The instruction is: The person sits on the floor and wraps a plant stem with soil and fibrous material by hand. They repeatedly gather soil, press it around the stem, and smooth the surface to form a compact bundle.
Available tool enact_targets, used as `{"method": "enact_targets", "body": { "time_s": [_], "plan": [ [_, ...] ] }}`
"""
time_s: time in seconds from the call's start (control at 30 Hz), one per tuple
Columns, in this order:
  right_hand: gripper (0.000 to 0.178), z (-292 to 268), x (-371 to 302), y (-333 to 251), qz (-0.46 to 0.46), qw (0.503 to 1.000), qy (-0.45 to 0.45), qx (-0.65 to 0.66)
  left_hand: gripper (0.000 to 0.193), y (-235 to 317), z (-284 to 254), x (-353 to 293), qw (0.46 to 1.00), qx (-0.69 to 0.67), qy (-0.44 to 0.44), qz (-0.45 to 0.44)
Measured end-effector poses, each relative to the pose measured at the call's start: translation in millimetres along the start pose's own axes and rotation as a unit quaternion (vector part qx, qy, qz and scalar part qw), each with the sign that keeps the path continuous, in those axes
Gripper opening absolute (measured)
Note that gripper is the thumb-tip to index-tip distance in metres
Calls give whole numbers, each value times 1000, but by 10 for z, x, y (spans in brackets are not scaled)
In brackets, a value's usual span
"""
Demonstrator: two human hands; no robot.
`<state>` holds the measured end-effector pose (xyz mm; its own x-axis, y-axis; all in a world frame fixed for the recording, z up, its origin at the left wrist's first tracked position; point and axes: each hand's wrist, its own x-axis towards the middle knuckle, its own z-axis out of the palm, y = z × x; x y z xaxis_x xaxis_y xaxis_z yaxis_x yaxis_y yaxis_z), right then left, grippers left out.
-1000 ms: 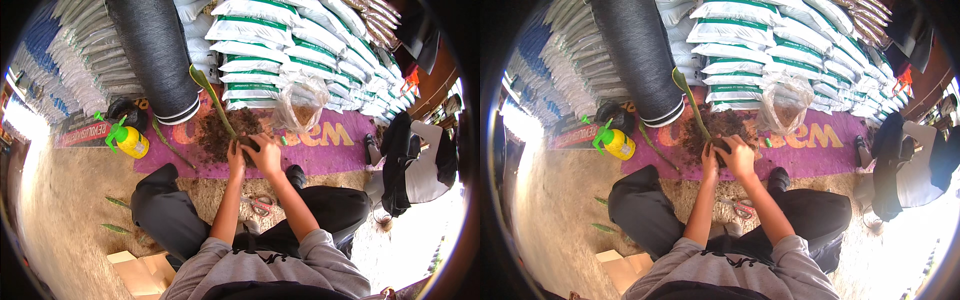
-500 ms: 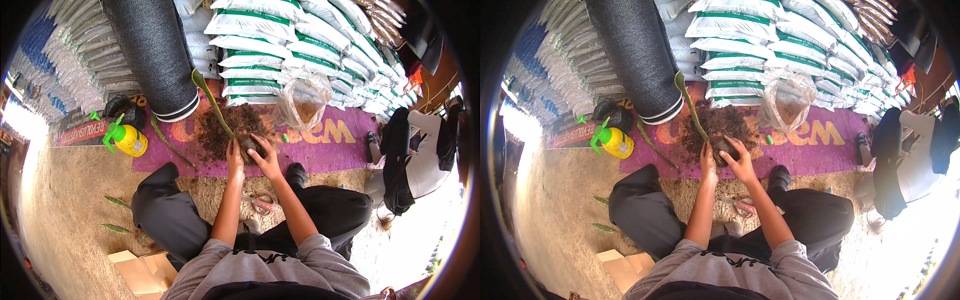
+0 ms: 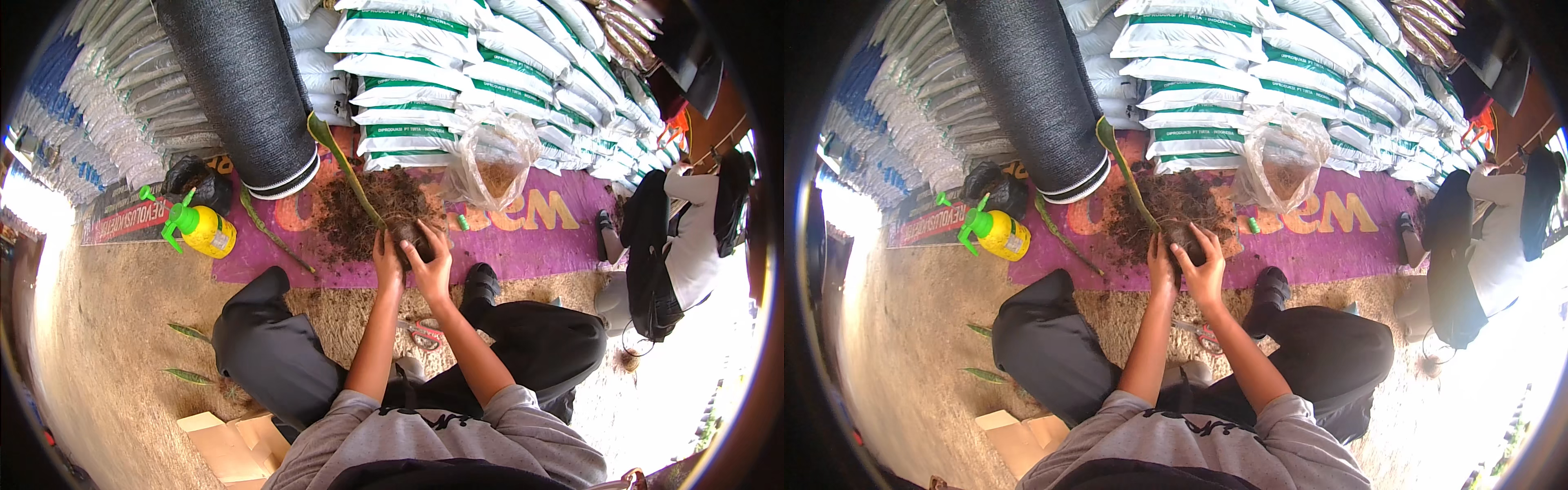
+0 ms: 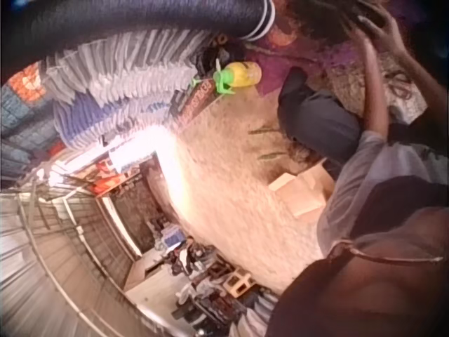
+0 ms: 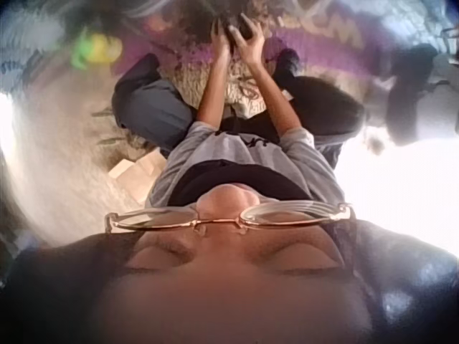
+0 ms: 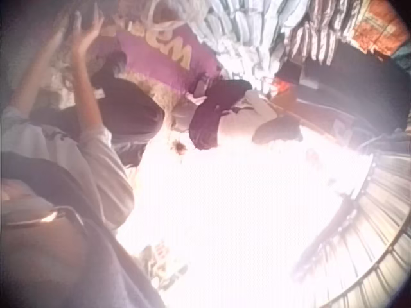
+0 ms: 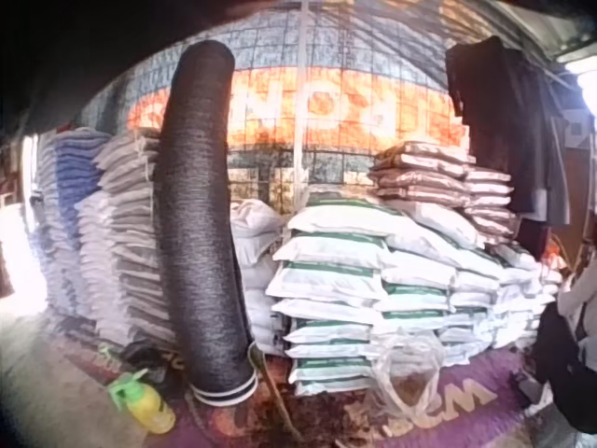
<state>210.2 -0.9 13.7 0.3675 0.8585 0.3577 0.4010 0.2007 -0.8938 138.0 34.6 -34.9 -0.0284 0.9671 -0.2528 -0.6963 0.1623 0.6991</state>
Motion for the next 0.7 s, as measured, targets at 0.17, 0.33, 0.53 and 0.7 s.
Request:
{"method": "enact_targets", "body": {
  "time_s": [0.17,0.33,0.53,0.7],
  "plan": [
    [47,43,-53,-18,36,999,-28,-29,40,-75,-34,-9,999,33,37,8],
    [45,100,-96,-14,21,996,-57,-69,46,-114,-79,15,999,-17,23,-16],
    [44,83,-117,-41,-43,987,-84,-129,40,-114,-195,51,998,-35,11,-58],
    [45,40,-64,-23,-19,986,-115,-122,45,-58,-242,70,977,-195,-47,-72]
  ]
}}
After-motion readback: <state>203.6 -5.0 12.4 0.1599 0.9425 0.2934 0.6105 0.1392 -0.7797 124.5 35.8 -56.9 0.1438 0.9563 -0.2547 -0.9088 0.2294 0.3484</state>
